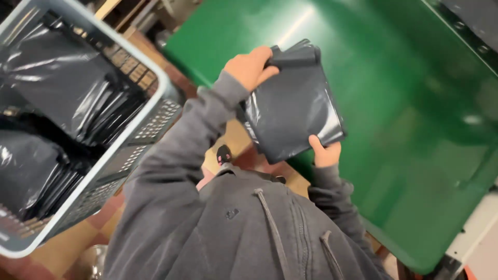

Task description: The recorder is taking finished plastic bags from a conveyor belt, folding them, and placing them into a collection basket.

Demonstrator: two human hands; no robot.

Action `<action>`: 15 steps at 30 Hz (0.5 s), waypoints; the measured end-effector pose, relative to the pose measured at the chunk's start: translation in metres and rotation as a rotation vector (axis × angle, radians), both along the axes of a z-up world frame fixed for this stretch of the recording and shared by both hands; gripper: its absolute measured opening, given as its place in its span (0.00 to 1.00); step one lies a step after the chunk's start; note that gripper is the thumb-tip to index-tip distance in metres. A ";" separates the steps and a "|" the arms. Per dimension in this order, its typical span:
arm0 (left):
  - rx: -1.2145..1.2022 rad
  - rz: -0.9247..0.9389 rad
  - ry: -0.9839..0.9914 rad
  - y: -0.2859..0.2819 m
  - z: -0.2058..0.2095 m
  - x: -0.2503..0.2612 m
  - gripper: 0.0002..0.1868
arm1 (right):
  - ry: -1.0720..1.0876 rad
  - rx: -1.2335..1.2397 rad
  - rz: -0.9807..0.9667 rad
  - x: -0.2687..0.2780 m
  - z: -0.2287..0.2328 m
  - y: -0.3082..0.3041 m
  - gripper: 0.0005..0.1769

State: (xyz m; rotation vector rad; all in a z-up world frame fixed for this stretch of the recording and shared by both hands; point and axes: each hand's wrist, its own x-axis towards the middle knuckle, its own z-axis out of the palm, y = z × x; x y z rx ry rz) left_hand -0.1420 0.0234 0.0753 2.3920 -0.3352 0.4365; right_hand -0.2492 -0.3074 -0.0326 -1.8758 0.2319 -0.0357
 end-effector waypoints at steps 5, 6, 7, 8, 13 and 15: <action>0.003 -0.013 0.231 0.038 -0.122 0.053 0.23 | 0.087 0.007 -0.015 0.027 -0.014 0.053 0.24; -0.010 -0.009 0.240 0.032 -0.135 0.058 0.23 | 0.096 -0.006 -0.009 0.030 -0.026 0.046 0.24; 0.034 0.036 0.125 0.025 -0.148 0.061 0.24 | 0.052 -0.103 -0.012 0.032 -0.038 0.038 0.26; 0.084 0.088 0.003 0.021 -0.158 0.070 0.25 | -0.002 -0.193 -0.008 0.041 -0.050 0.033 0.29; 0.055 0.219 0.430 -0.008 -0.128 0.071 0.25 | -0.081 -0.429 0.113 0.049 0.008 0.035 0.46; 0.004 0.265 0.612 -0.013 -0.119 0.072 0.19 | -0.226 -0.581 0.221 0.076 0.015 0.024 0.56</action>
